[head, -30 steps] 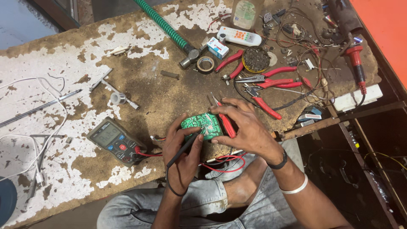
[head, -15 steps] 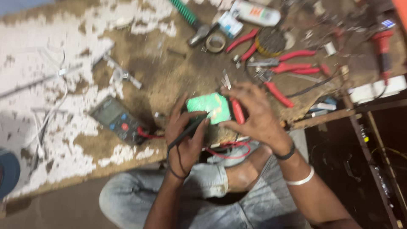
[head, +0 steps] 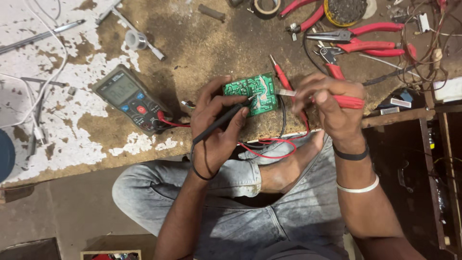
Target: The person sits cross-legged on the floor and uses a multimeter to test various points on a green circuit board. They hold the board in one hand and use the multimeter probes with the other to check continuity or voltage at different locations on the board.
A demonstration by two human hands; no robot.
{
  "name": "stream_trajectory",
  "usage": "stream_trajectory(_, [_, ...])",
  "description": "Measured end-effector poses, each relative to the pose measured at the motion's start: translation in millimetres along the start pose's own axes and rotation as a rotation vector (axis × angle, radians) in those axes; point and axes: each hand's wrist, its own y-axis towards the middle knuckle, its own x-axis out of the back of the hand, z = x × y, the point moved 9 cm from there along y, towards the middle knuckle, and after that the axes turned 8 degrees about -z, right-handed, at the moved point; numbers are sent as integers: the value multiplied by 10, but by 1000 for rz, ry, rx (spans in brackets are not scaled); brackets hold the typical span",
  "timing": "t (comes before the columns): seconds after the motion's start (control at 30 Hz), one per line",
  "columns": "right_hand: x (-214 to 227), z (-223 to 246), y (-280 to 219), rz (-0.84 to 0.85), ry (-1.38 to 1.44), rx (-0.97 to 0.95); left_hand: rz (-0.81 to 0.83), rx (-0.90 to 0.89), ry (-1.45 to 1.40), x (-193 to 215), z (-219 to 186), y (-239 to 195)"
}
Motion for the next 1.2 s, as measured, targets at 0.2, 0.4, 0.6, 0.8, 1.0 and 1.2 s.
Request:
stream_trajectory(0.2, [-164,66,56,154,-229,61,16,4,-19,8,-15,-1])
stream_trajectory(0.4, [-212,54,83,157,-303,35,17,11,-20,11,-9,-5])
stream_trajectory(0.6, [-215,87,108,144,-424,100,-3,10,-7,-3,26,-31])
stream_trajectory(0.8, [-353,240,108,228,-430,212,-32,1,70,-19,-1,-4])
stream_trajectory(1.0, [-483,321,101,252,-546,283,-74,58,25,2,-6,-1])
stream_trajectory(1.2, [-512,348,84,246,-525,285,-141,-22,-72,104,-108,-30])
